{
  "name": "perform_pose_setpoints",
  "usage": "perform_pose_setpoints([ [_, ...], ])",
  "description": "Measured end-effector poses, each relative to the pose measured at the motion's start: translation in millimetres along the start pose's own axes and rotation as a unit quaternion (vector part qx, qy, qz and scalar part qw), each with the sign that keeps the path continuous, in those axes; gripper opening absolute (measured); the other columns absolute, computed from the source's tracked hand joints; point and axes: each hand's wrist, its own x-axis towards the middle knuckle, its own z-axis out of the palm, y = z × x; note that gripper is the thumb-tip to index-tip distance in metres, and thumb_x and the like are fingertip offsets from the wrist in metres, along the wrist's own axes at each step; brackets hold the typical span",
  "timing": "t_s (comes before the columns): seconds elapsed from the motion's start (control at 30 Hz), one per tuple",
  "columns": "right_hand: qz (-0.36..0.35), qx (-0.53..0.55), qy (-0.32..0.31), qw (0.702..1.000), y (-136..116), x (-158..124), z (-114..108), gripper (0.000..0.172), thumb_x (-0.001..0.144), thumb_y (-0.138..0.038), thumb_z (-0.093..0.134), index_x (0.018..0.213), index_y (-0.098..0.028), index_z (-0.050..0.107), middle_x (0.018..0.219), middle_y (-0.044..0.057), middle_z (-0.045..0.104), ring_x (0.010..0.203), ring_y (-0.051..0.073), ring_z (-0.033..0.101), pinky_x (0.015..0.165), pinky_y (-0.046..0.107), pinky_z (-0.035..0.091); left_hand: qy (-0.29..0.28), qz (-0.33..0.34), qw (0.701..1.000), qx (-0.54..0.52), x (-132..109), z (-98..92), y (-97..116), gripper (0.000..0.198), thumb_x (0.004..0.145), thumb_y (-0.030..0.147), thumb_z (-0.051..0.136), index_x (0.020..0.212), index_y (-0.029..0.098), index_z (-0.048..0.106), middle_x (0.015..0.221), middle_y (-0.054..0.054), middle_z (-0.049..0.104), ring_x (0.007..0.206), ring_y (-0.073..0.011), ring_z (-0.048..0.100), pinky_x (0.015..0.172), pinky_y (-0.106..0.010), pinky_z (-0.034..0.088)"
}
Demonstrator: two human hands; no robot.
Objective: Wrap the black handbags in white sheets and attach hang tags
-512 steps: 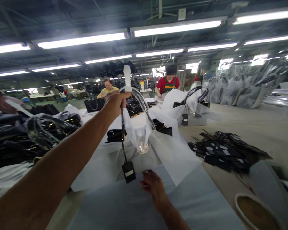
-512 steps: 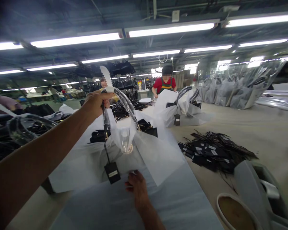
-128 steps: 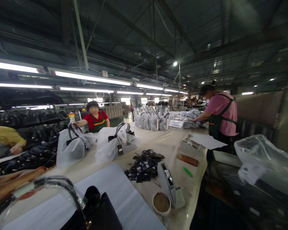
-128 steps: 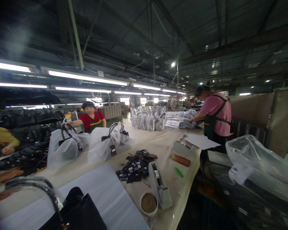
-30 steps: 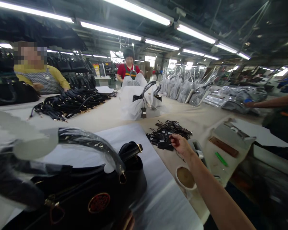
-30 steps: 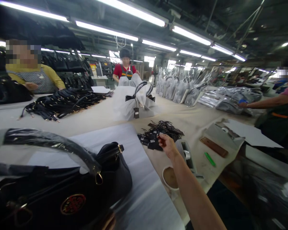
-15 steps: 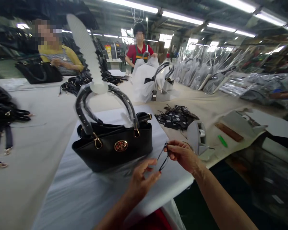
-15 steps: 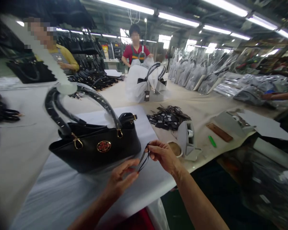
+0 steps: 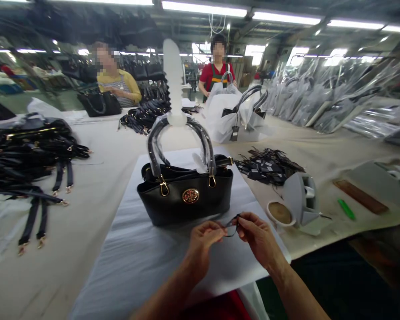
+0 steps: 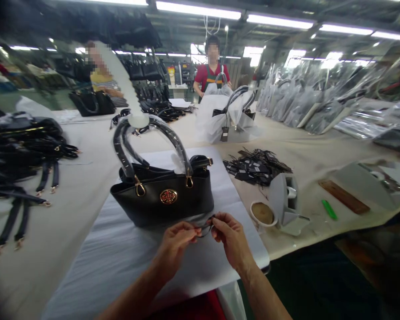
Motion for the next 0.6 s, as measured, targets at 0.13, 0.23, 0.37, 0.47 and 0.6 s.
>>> perform_pose_setpoints([
  [0.13, -0.034, -0.108, 0.031, 0.993, 19.5, -9.2, -2.2, 0.029, 0.067, -0.044, 0.071, 0.071, -0.018, 0.059, 0.064, 0.0, 0.06, 0.05, 0.01, 0.045, 0.047, 0.024, 0.032, -0.057, 0.009, 0.998, -0.03, -4.1, -8.4, 14.5, 0.017, 0.063, 0.03, 0.07, 0.063, 0.015, 0.06, 0.062, -0.002, 0.063, 0.064, -0.0128, 0.053, 0.067, -0.025, 0.04],
  [0.23, -0.185, -0.262, 0.085, 0.943, 27.5, -21.0, 2.3, 0.027, 0.074, -0.046, 0.066, 0.081, -0.02, 0.063, 0.077, 0.003, 0.061, 0.068, 0.017, 0.054, 0.062, 0.029, 0.043, -0.093, 0.048, 0.988, 0.112, -9.7, -12.0, 23.5, 0.018, 0.073, 0.032, 0.062, 0.065, 0.016, 0.06, 0.054, 0.0, 0.057, 0.056, -0.0122, 0.05, 0.06, -0.025, 0.038],
  [0.37, -0.239, -0.258, -0.033, 0.936, 33.9, -31.7, 22.8, 0.036, 0.083, -0.047, 0.056, 0.112, -0.026, 0.06, 0.118, 0.008, 0.06, 0.109, 0.024, 0.054, 0.091, 0.035, 0.044, -0.09, 0.188, 0.919, 0.333, -18.0, -13.3, 33.8, 0.019, 0.081, 0.025, 0.05, 0.07, 0.017, 0.063, 0.066, -0.003, 0.061, 0.063, -0.0138, 0.053, 0.062, -0.025, 0.039],
  [0.47, -0.143, -0.188, -0.143, 0.961, 40.8, -31.0, 40.3, 0.039, 0.085, -0.053, 0.052, 0.111, -0.025, 0.06, 0.097, 0.007, 0.066, 0.084, 0.021, 0.062, 0.073, 0.032, 0.051, -0.044, 0.285, 0.857, 0.428, -21.4, -18.8, 40.7, 0.021, 0.084, 0.02, 0.046, 0.073, 0.019, 0.063, 0.071, -0.004, 0.062, 0.07, -0.0155, 0.054, 0.066, -0.026, 0.04],
  [0.6, -0.028, -0.138, -0.177, 0.974, 45.5, -26.5, 56.3, 0.037, 0.082, -0.055, 0.056, 0.09, -0.02, 0.064, 0.053, -0.003, 0.049, 0.042, 0.009, 0.039, 0.041, 0.022, 0.031, 0.014, 0.3, 0.834, 0.463, -23.0, -34.6, 50.1, 0.024, 0.087, 0.022, 0.046, 0.069, 0.018, 0.062, 0.067, -0.003, 0.06, 0.069, -0.0146, 0.054, 0.063, -0.025, 0.041],
])
